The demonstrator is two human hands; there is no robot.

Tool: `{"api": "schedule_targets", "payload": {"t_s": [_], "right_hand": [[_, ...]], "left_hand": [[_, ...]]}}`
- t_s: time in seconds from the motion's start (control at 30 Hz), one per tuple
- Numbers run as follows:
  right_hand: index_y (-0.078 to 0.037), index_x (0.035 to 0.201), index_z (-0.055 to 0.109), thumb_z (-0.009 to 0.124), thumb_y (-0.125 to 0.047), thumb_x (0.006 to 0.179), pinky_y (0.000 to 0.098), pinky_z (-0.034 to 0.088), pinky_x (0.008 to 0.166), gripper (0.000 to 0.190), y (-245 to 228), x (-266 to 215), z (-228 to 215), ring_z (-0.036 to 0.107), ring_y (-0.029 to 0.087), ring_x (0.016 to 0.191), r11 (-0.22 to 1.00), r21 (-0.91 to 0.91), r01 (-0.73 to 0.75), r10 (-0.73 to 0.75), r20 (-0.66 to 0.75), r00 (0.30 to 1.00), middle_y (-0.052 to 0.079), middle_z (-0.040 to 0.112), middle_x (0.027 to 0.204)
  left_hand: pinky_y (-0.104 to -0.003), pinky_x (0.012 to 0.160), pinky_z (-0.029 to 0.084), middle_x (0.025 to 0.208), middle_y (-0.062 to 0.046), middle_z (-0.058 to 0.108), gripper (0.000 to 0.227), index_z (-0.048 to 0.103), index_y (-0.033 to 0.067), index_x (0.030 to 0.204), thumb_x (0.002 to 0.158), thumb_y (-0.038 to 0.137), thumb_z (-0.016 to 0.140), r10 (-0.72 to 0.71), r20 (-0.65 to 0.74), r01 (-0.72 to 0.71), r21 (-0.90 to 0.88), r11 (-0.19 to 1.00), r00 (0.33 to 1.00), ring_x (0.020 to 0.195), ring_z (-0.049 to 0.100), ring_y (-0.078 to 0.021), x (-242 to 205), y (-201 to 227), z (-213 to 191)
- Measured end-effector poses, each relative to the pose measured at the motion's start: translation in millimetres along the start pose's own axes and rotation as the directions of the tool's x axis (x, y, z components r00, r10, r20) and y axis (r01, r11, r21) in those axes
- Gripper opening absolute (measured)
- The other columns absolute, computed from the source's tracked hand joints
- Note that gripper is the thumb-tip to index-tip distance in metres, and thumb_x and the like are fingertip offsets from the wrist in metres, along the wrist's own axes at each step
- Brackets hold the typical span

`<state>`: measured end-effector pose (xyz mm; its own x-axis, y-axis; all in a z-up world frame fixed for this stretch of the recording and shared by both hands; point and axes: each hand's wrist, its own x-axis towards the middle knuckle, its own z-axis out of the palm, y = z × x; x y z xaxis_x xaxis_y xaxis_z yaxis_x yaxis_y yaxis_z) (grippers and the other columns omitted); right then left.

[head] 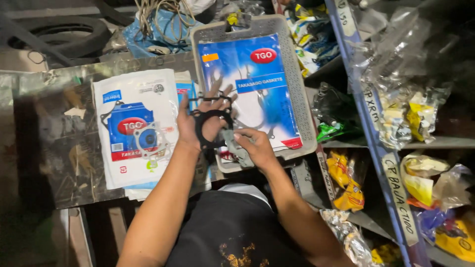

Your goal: The person wipes the surfaces of several packaged gasket sets with a grey cloth. They handle multiple packages, including brands like TGO and Apple, wiping the plastic packaging and the gaskets visible inside. The person moves the packages around on a cluttered workbench during the process.

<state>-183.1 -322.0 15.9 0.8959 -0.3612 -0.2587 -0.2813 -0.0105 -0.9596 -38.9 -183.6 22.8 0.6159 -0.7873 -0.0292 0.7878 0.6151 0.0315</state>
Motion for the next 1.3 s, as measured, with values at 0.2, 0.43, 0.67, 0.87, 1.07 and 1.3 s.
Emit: {"api": "schedule_targets", "payload": {"t_s": [0.2,0.43,0.67,0.87,1.07,1.3], "right_hand": [[-0.008,0.095,0.079,0.077,-0.027,0.089,0.0312,0.05,0.084,0.02,-1,-9,-21,0.065,0.015,0.082,0.989,-0.113,-0.095,0.062,-0.266,0.962,0.006,0.073,0.078],[-0.007,0.1,0.08,0.076,-0.029,0.092,0.0403,0.052,0.092,0.024,11,33,-72,0.073,0.03,0.1,0.872,-0.489,-0.029,-0.121,-0.273,0.954,0.014,0.077,0.093],[-0.007,0.103,0.079,0.075,-0.021,0.092,0.0473,0.052,0.079,0.018,9,40,-59,0.07,0.042,0.088,0.755,-0.652,0.063,-0.387,-0.366,0.847,0.02,0.071,0.082],[-0.01,0.096,0.078,0.068,-0.022,0.095,0.0364,0.05,0.084,0.016,-9,44,13,0.064,0.021,0.085,0.926,-0.282,0.253,-0.337,-0.31,0.889,0.01,0.07,0.079],[-0.012,0.092,0.079,0.071,-0.028,0.096,0.0287,0.049,0.084,0.018,-36,35,89,0.057,0.01,0.08,0.966,-0.098,0.24,-0.253,-0.161,0.954,0.002,0.068,0.076],[-0.013,0.093,0.081,0.073,-0.024,0.094,0.0258,0.048,0.078,0.013,-40,27,128,0.055,0.008,0.074,0.975,-0.144,0.171,-0.185,-0.083,0.979,0.0,0.065,0.069]], "left_hand": [[-0.051,0.074,0.065,0.123,-0.024,0.066,0.047,0.071,0.0046,0.125,0.099,0.042,0.058,0.283,-0.426,0.223,0.809,0.544,0.859,0.101,0.073,-0.0403,10,-28,-20],[-0.036,0.075,0.065,0.102,0.001,0.075,0.045,0.072,0.0274,0.126,0.092,0.058,0.068,0.344,-0.453,0.495,0.868,-0.042,0.822,0.096,0.074,-0.0191,-3,-28,-10],[-0.04,0.08,0.059,0.086,-0.008,0.077,0.02,0.079,0.0155,0.107,0.093,0.022,0.067,0.646,-0.268,0.306,0.95,0.056,0.715,0.084,0.073,-0.0244,-47,-3,-21],[-0.046,0.086,0.055,0.091,-0.016,0.075,0.024,0.076,0.0091,0.107,0.086,0.02,0.073,0.883,-0.19,0.468,0.883,-0.038,0.429,0.095,0.071,-0.0357,-112,60,-120],[-0.064,0.108,0.041,0.138,-0.025,0.048,0.097,0.047,0.003,0.145,0.068,0.037,0.095,0.875,-0.325,0.768,0.635,-0.079,0.358,0.135,0.041,-0.0453,-144,70,-75],[-0.061,0.104,0.042,0.138,-0.022,0.048,0.113,0.032,0.0099,0.157,0.066,0.048,0.087,0.769,-0.409,0.828,0.495,-0.264,0.491,0.136,0.043,-0.0399,-139,89,-84]]}}
